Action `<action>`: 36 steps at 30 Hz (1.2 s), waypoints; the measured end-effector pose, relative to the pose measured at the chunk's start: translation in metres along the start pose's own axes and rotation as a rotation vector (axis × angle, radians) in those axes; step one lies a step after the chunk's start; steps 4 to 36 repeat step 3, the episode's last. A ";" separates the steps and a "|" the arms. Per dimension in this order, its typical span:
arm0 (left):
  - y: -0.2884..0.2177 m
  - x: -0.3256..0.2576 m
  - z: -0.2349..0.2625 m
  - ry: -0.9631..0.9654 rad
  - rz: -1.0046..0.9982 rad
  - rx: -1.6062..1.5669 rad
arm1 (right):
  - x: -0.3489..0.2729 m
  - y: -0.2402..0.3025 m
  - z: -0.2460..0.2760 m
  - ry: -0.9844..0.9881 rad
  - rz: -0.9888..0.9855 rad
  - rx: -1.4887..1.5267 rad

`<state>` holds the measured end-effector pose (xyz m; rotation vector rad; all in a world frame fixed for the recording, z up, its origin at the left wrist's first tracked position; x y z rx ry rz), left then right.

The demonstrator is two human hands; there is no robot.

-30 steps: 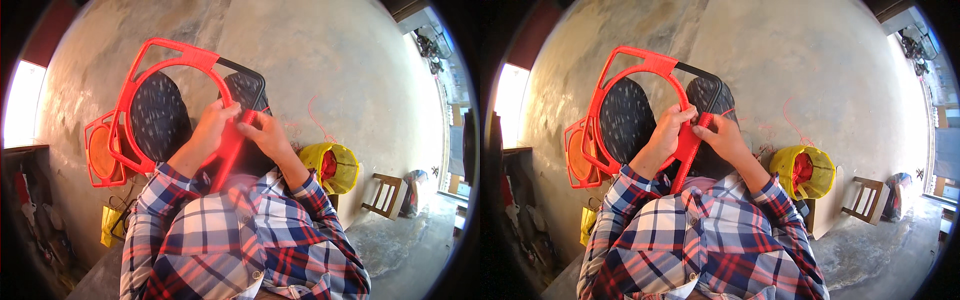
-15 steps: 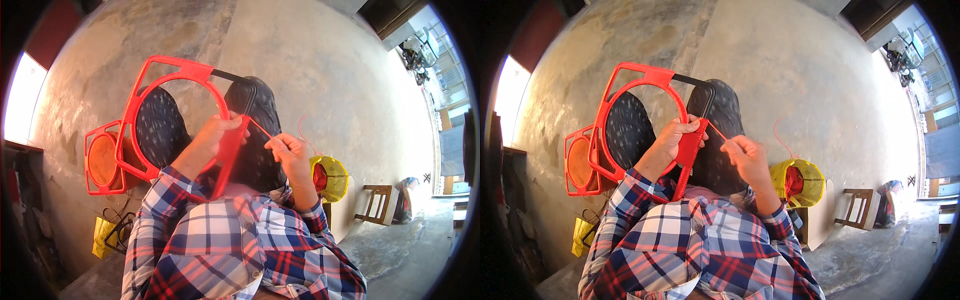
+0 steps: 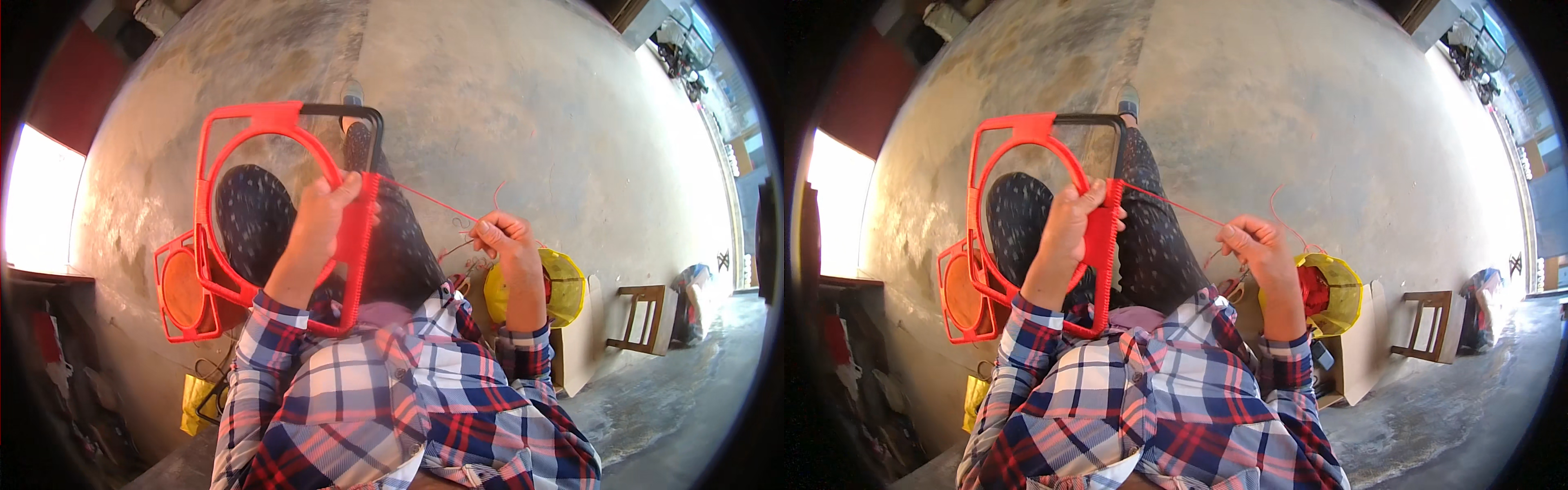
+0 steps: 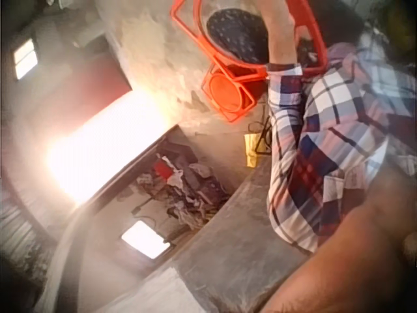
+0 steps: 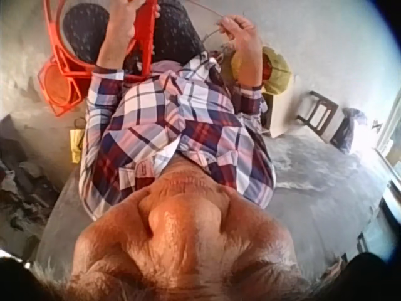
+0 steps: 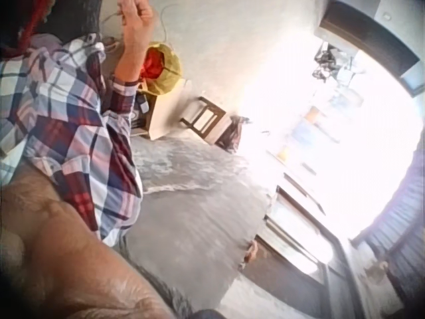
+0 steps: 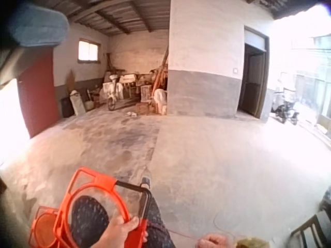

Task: The person ties and winds red string around a circular red plastic frame by hand, drawing the string from a yellow bucket.

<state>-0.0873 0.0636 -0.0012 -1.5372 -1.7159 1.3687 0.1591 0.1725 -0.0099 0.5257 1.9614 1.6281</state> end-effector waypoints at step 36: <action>-0.042 0.005 0.005 -0.044 -0.079 0.037 | 0.008 -0.029 0.036 0.042 -0.031 0.154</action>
Point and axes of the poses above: each hand's wrist, its own x-axis towards the middle knuckle, its own z-axis out of the back of the hand, y = z × x, the point moved 8 cm from there along x, towards the middle knuckle, and after that the axes turned 11 degrees about y, right-handed, at the moved point
